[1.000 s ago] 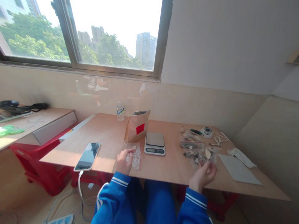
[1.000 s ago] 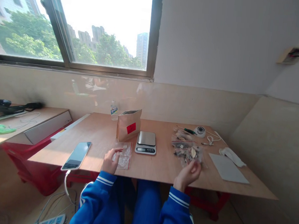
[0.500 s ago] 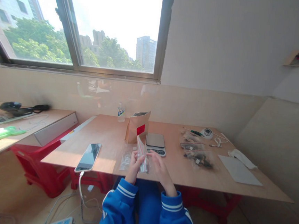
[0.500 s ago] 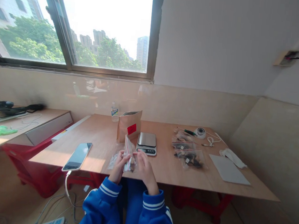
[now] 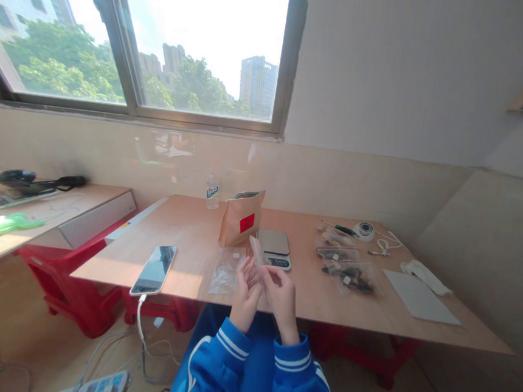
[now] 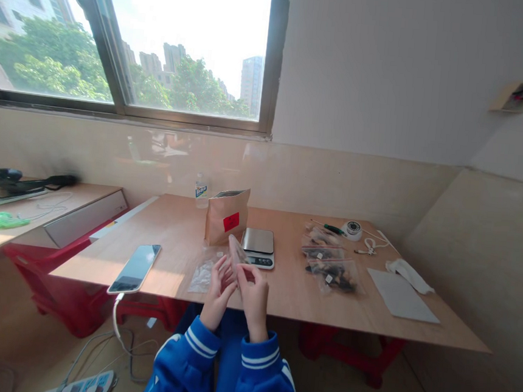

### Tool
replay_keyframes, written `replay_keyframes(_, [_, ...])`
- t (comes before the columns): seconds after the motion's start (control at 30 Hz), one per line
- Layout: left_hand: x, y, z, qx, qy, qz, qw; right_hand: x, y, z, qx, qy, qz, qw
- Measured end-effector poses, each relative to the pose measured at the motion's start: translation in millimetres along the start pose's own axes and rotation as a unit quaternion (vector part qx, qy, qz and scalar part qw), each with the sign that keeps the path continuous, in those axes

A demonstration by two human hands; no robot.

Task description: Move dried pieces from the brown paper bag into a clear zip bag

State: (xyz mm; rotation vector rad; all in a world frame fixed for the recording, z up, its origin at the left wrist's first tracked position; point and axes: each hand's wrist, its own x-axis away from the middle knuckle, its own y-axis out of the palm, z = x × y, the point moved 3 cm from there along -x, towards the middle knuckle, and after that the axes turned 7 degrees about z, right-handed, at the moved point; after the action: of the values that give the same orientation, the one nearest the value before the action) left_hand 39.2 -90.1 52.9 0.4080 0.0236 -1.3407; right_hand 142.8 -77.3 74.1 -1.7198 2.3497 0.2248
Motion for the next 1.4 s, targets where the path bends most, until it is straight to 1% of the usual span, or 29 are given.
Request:
replay_keyframes(0.07, [1.1,-0.5,8.5,-0.031,0.008,0.023,0.999,-3.2,-14.8,-1.1,0.007,0.015,0.078,0.997])
replay_keyframes(0.1, [1.9,1.0,13.2,-0.061,0.01,0.013,0.998,-4.2,-21.6,-2.3,0.008,0.02,0.107,0.994])
replay_keyframes(0.13, [2.7,3.9,17.4,-0.09,0.009,-0.01,0.996,-4.5,-26.7,-3.7,0.006,0.026,0.121,0.992])
replay_keyframes(0.17, [3.6,7.7,20.7,-0.114,0.004,-0.041,0.993,-4.4,-29.4,-5.4,0.003,0.03,0.112,0.993])
replay_keyframes(0.2, [4.4,11.6,22.9,-0.127,-0.004,-0.067,0.99,-3.5,-29.4,-7.4,0.001,0.033,0.083,0.996])
replay_keyframes(0.23, [4.8,14.9,23.9,-0.13,-0.014,-0.078,0.988,-1.9,-27.1,-9.5,0.004,0.034,0.04,0.999])
replay_keyframes(0.3, [3.9,18.3,22.8,-0.111,-0.035,-0.058,0.991,3.3,-19.0,-14.1,0.019,0.026,-0.043,0.999])
replay_keyframes(0.33, [2.8,18.5,21.1,-0.1,-0.042,-0.039,0.993,6.0,-14.8,-16.3,0.028,0.016,-0.069,0.997])
replay_keyframes(0.4, [0.3,16.1,17.1,-0.09,-0.047,-0.007,0.995,10.1,-8.2,-19.8,0.042,-0.003,-0.09,0.995])
replay_keyframes(0.43, [-1.0,14.0,15.4,-0.099,-0.045,0.0,0.994,11.4,-5.6,-20.6,0.048,-0.011,-0.099,0.994])
replay_keyframes(0.5, [-3.2,9.3,13.1,-0.14,-0.035,-0.012,0.989,12.1,-2.7,-19.4,0.062,-0.022,-0.119,0.991])
replay_keyframes(0.57, [-5.1,5.5,12.9,-0.196,-0.016,-0.054,0.979,10.0,-4.5,-13.5,0.084,-0.024,-0.124,0.988])
replay_keyframes(0.6, [-6.2,3.6,13.6,-0.222,-0.003,-0.074,0.972,7.7,-7.9,-9.1,0.096,-0.027,-0.112,0.989])
replay_keyframes(0.63, [-7.8,0.7,15.1,-0.242,0.011,-0.076,0.967,4.7,-13.4,-4.1,0.108,-0.03,-0.085,0.99])
replay_keyframes(0.67, [-10.0,-3.2,17.4,-0.258,0.025,-0.059,0.964,1.0,-21.3,1.1,0.119,-0.034,-0.042,0.991])
replay_keyframes(0.73, [-14.9,-12.3,23.0,-0.285,0.042,-0.005,0.958,-6.2,-41.1,10.9,0.133,-0.039,0.069,0.988])
replay_keyframes(0.77, [-17.1,-15.8,25.5,-0.293,0.044,0.008,0.955,-8.9,-50.8,14.6,0.133,-0.037,0.116,0.984])
replay_keyframes(0.8, [-18.9,-17.7,27.0,-0.295,0.039,0.003,0.955,-11.0,-58.7,16.9,0.128,-0.034,0.148,0.98])
replay_keyframes(0.87, [-20.9,-17.7,27.1,-0.255,0.015,-0.038,0.966,-13.0,-66.9,16.1,0.095,-0.03,0.166,0.981])
replay_keyframes(0.93, [-21.4,-15.0,23.1,-0.171,-0.02,-0.064,0.983,-12.0,-66.3,8.2,0.04,-0.031,0.161,0.986])
replay_keyframes(1.0, [-21.9,-11.4,14.2,-0.082,-0.055,-0.067,0.993,-9.2,-61.1,-3.0,-0.025,-0.029,0.157,0.987])
replay_keyframes(1.07, [-23.1,-7.4,0.4,-0.021,-0.09,-0.044,0.995,-6.3,-55.1,-13.1,-0.085,-0.023,0.158,0.983])
replay_keyframes(1.17, [-23.2,2.3,-23.7,0.024,-0.155,0.02,0.987,-2.7,-46.6,-19.8,-0.151,0.001,0.165,0.975])
replay_keyframes(1.2, [-22.3,8.2,-29.9,0.05,-0.174,0.027,0.983,-1.7,-43.1,-19.4,-0.166,0.015,0.162,0.973])
replay_keyframes(1.27, [-19.7,24.1,-37.3,0.125,-0.22,-0.006,0.967,0.1,-35.0,-15.5,-0.179,0.049,0.15,0.971])
replay_keyframes(1.33, [-20.0,37.0,-37.1,0.193,-0.249,-0.036,0.948,1.5,-27.2,-9.3,-0.167,0.076,0.137,0.973])
replay_keyframes(1.4, [-27.3,40.9,-33.9,0.219,-0.264,-0.039,0.939,1.4,-23.0,-2.5,-0.133,0.085,0.131,0.979])
